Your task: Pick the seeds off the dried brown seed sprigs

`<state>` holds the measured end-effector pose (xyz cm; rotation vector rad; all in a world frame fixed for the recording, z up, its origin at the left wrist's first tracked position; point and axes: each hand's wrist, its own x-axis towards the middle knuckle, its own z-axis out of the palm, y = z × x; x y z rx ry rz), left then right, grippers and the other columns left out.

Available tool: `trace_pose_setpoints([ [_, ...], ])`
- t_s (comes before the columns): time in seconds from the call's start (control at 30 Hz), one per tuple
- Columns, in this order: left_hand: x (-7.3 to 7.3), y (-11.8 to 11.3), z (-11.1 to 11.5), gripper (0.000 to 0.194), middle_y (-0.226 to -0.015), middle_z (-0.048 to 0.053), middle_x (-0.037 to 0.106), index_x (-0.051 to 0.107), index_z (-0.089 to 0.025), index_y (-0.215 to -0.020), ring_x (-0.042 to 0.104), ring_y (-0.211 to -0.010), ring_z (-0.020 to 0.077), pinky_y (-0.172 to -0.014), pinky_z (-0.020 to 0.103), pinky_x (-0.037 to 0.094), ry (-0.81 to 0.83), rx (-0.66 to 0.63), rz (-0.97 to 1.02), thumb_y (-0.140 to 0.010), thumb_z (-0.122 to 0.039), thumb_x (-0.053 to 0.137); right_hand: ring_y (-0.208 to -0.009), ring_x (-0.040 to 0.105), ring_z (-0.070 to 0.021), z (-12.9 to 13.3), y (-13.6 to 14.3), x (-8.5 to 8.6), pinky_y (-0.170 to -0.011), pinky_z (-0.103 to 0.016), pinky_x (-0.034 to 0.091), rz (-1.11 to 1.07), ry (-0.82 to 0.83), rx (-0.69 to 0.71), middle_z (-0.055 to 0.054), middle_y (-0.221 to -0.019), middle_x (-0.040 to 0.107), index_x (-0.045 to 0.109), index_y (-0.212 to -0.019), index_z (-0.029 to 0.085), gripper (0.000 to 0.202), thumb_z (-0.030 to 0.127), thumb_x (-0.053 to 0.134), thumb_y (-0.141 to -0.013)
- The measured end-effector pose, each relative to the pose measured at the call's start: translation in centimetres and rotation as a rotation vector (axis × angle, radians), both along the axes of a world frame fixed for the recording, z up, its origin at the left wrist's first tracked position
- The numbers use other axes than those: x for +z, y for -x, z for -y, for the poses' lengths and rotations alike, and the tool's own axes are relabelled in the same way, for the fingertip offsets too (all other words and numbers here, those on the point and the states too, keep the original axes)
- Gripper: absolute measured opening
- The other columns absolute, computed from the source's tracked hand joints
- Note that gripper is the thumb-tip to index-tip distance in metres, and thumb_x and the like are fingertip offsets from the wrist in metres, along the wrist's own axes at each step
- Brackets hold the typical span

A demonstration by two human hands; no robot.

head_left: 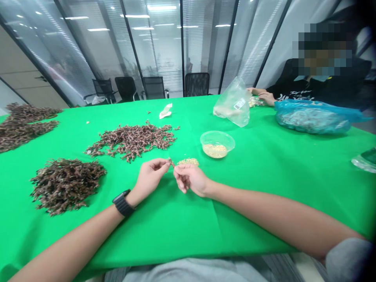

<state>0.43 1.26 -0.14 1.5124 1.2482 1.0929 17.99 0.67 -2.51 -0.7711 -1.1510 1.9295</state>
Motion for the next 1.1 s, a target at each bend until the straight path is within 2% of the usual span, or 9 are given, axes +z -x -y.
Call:
trace_pose_setpoints([
  [0.37,-0.5,0.2,-0.3,0.029,-0.083,0.008,0.074,0.075,-0.013,-0.083,0.061,-0.072,0.0164,-0.07,0.025,0.046,-0.067,-0.007,-0.03,-0.078,-0.041,0.074,-0.032,0.051,-0.0105,0.1,0.0,0.2,-0.033,-0.02,0.023,0.024,0.005,0.005,0.002,-0.041,0.056,0.055,-0.066,0.017,0.035,0.047,0.065,-0.08],
  [0.43,-0.8,0.3,-0.3,0.027,-0.081,0.007,0.073,0.075,-0.013,-0.083,0.06,-0.07,0.0163,-0.068,0.025,0.045,-0.09,0.003,-0.056,-0.079,-0.04,0.073,-0.032,0.051,-0.0111,0.1,0.0,0.2,-0.034,-0.02,0.022,0.024,0.021,0.011,0.002,-0.041,0.055,0.054,-0.066,0.017,0.034,0.046,0.064,-0.081],
  [0.6,-1.2,0.4,0.1,0.019,-0.064,0.001,0.063,0.076,-0.016,-0.083,0.046,-0.057,0.0127,-0.055,0.024,0.033,-0.234,0.027,-0.2,-0.082,-0.034,0.069,-0.034,0.049,-0.0115,0.5,0.3,0.5,-0.039,-0.023,0.03,-0.068,0.194,0.006,0.003,-0.043,0.054,0.055,-0.069,0.017,0.027,0.038,0.059,-0.085],
  [0.73,-0.8,1.0,0.1,0.007,-0.065,0.002,0.058,0.078,-0.022,-0.081,0.046,-0.062,0.015,-0.063,0.025,0.036,-0.378,-0.031,-0.288,-0.076,-0.026,0.074,-0.035,0.042,-0.0097,0.7,0.3,1.3,-0.043,-0.024,0.031,-0.194,0.37,-0.004,0.004,-0.042,0.049,0.053,-0.068,0.017,0.027,0.029,0.05,-0.092],
  [0.87,-0.3,1.9,-0.4,0.01,-0.071,0.006,0.058,0.078,-0.023,-0.083,0.048,-0.069,0.018,-0.07,0.027,0.039,-0.373,-0.15,-0.32,-0.073,-0.025,0.077,-0.035,0.036,-0.0077,0.7,0.2,1.9,-0.044,-0.023,0.03,-0.272,0.46,0.052,0.006,-0.043,0.043,0.052,-0.069,0.017,0.029,0.026,0.046,-0.096],
  [0.97,0.0,1.8,-0.4,0.014,-0.072,0.006,0.058,0.078,-0.023,-0.086,0.049,-0.07,0.0185,-0.068,0.026,0.039,-0.336,-0.111,-0.252,-0.072,-0.027,0.078,-0.036,0.04,-0.0082,0.7,0.1,1.7,-0.044,-0.023,0.031,-0.236,0.372,0.04,0.006,-0.043,0.046,0.052,-0.07,0.018,0.028,0.03,0.05,-0.094],
  [1.1,0.2,0.8,-0.1,0.017,-0.072,0.004,0.062,0.075,-0.019,-0.084,0.047,-0.063,0.0145,-0.061,0.025,0.036,-0.247,-0.004,-0.15,-0.079,-0.036,0.073,-0.036,0.051,-0.0117,0.7,0.2,1.1,-0.038,-0.023,0.028,-0.105,0.126,0.012,0.002,-0.045,0.056,0.054,-0.069,0.017,0.029,0.039,0.058,-0.087],
])
